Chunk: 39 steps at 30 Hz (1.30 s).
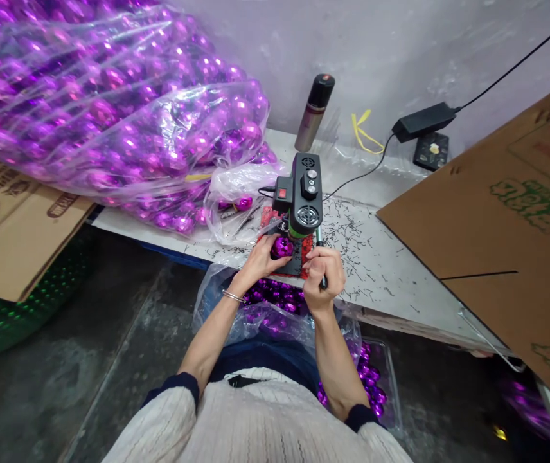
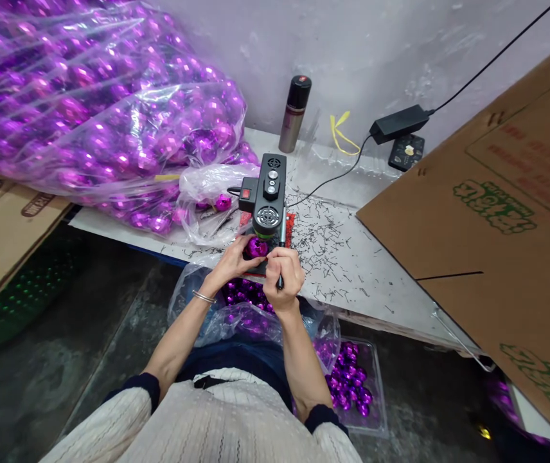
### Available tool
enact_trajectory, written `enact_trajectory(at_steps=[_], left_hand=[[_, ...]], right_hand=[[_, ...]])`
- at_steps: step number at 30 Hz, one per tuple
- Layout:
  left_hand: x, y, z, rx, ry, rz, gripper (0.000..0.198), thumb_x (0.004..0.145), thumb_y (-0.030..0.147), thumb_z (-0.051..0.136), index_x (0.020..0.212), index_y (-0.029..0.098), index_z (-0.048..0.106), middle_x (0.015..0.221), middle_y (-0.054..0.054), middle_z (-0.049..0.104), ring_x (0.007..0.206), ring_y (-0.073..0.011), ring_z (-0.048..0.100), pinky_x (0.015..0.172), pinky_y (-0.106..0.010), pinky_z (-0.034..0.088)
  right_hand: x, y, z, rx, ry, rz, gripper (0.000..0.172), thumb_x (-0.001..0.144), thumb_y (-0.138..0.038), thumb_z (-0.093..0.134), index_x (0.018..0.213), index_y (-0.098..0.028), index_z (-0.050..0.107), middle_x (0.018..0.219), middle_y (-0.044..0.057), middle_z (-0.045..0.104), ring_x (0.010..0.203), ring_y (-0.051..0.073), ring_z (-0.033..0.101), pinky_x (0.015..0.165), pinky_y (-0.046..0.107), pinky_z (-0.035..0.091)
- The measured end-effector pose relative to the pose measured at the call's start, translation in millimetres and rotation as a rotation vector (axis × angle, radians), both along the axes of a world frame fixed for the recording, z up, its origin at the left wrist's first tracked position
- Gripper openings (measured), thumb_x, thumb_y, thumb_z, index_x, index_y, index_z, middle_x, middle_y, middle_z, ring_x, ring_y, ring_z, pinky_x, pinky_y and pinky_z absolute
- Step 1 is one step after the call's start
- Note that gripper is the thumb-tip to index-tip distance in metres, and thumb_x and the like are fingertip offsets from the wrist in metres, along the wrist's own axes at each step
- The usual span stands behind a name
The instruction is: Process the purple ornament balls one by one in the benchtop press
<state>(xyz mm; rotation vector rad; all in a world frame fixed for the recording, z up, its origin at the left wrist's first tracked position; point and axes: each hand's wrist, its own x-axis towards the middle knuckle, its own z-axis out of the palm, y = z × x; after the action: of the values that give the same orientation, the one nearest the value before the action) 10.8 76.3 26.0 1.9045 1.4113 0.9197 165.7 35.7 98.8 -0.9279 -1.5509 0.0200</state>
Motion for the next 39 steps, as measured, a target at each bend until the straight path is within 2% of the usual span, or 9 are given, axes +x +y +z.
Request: enact_trajectory(at_steps=[6, 10, 13, 16, 21, 26, 30, 34, 39], left_hand=[[-7, 4, 11.1, -0.139, 0.007, -0.026, 0.064, 0.081, 0.045, 0.080, 0.134, 0.015, 0.060, 0.124, -0.016, 0.068, 0.119, -0.0354, 0.065, 0.106, -0.048, 0.051], [-9, 13, 1.5, -0.241, -0.251, 0.021, 0.077, 0.082, 0.045, 0.079, 0.147, 0.018, 0.046, 0.129, -0.014, 0.069, 0.115, -0.0299, 0.068, 0.107, -0.047, 0.051], [-12, 17, -5.4, -0.326, -0.463, 0.069, 0.067, 0.087, 0.043, 0.073, 0.143, 0.016, 0.048, 0.125, -0.012, 0.072, 0.112, -0.0255, 0.070, 0.104, -0.043, 0.054], [-16, 18, -6.9, -0.367, -0.514, 0.079, 0.055, 0.093, 0.046, 0.065, 0.139, 0.017, 0.056, 0.126, -0.011, 0.072, 0.109, -0.0260, 0.070, 0.096, -0.042, 0.058], [-12, 19, -6.3, -0.283, -0.432, 0.063, 0.050, 0.093, 0.047, 0.065, 0.134, 0.017, 0.063, 0.127, -0.010, 0.072, 0.115, -0.0256, 0.067, 0.105, -0.040, 0.052], [0, 12, -2.5, -0.212, -0.208, 0.105, 0.059, 0.088, 0.048, 0.074, 0.136, 0.017, 0.061, 0.112, -0.010, 0.075, 0.100, -0.0268, 0.071, 0.097, -0.042, 0.055], [5, 2, -0.4, -0.024, -0.075, 0.104, 0.057, 0.089, 0.048, 0.074, 0.137, 0.019, 0.059, 0.125, -0.012, 0.072, 0.113, -0.0288, 0.069, 0.101, -0.042, 0.054], [8, -2, -6.1, 0.106, -0.006, 0.087, 0.057, 0.092, 0.047, 0.070, 0.138, 0.015, 0.055, 0.132, -0.016, 0.068, 0.122, -0.0293, 0.066, 0.104, -0.044, 0.053], [11, 1, -15.7, 0.177, 0.028, 0.070, 0.061, 0.092, 0.051, 0.069, 0.138, 0.014, 0.053, 0.132, -0.018, 0.067, 0.124, -0.0295, 0.065, 0.105, -0.044, 0.053]], right_hand=[[-1, 1, 9.2, 0.009, 0.032, -0.003, 0.025, 0.098, -0.015, 0.046, 0.076, -0.022, 0.056, 0.074, 0.000, 0.062, 0.069, 0.014, 0.061, 0.065, 0.030, 0.047], [-2, 5, 24.9, -0.022, 0.061, -0.013, 0.026, 0.098, -0.014, 0.047, 0.074, -0.022, 0.054, 0.071, -0.001, 0.060, 0.071, 0.013, 0.061, 0.067, 0.029, 0.046], [-3, 7, 33.0, -0.043, 0.078, -0.004, 0.028, 0.099, -0.016, 0.046, 0.073, -0.022, 0.054, 0.070, -0.001, 0.058, 0.070, 0.013, 0.060, 0.066, 0.030, 0.046], [-4, 8, 34.3, -0.033, 0.080, 0.001, 0.027, 0.100, -0.016, 0.047, 0.074, -0.022, 0.053, 0.069, -0.002, 0.057, 0.070, 0.013, 0.060, 0.066, 0.030, 0.045], [-2, 7, 31.0, -0.024, 0.054, 0.015, 0.027, 0.099, -0.015, 0.047, 0.074, -0.022, 0.053, 0.070, -0.001, 0.059, 0.070, 0.013, 0.060, 0.066, 0.029, 0.045], [0, 6, 31.7, -0.009, 0.016, 0.011, 0.026, 0.098, -0.014, 0.047, 0.075, -0.022, 0.054, 0.071, 0.000, 0.061, 0.069, 0.013, 0.060, 0.065, 0.029, 0.046], [0, 5, 31.7, -0.011, -0.017, -0.003, 0.025, 0.098, -0.014, 0.045, 0.076, -0.022, 0.055, 0.072, 0.001, 0.062, 0.069, 0.013, 0.061, 0.065, 0.030, 0.047], [1, 5, 30.0, -0.004, -0.026, -0.002, 0.025, 0.098, -0.014, 0.045, 0.077, -0.022, 0.055, 0.072, 0.001, 0.062, 0.070, 0.013, 0.062, 0.066, 0.029, 0.047], [1, 5, 27.6, 0.011, -0.022, 0.001, 0.024, 0.097, -0.012, 0.046, 0.077, -0.022, 0.055, 0.073, 0.000, 0.062, 0.070, 0.013, 0.062, 0.065, 0.028, 0.047]])
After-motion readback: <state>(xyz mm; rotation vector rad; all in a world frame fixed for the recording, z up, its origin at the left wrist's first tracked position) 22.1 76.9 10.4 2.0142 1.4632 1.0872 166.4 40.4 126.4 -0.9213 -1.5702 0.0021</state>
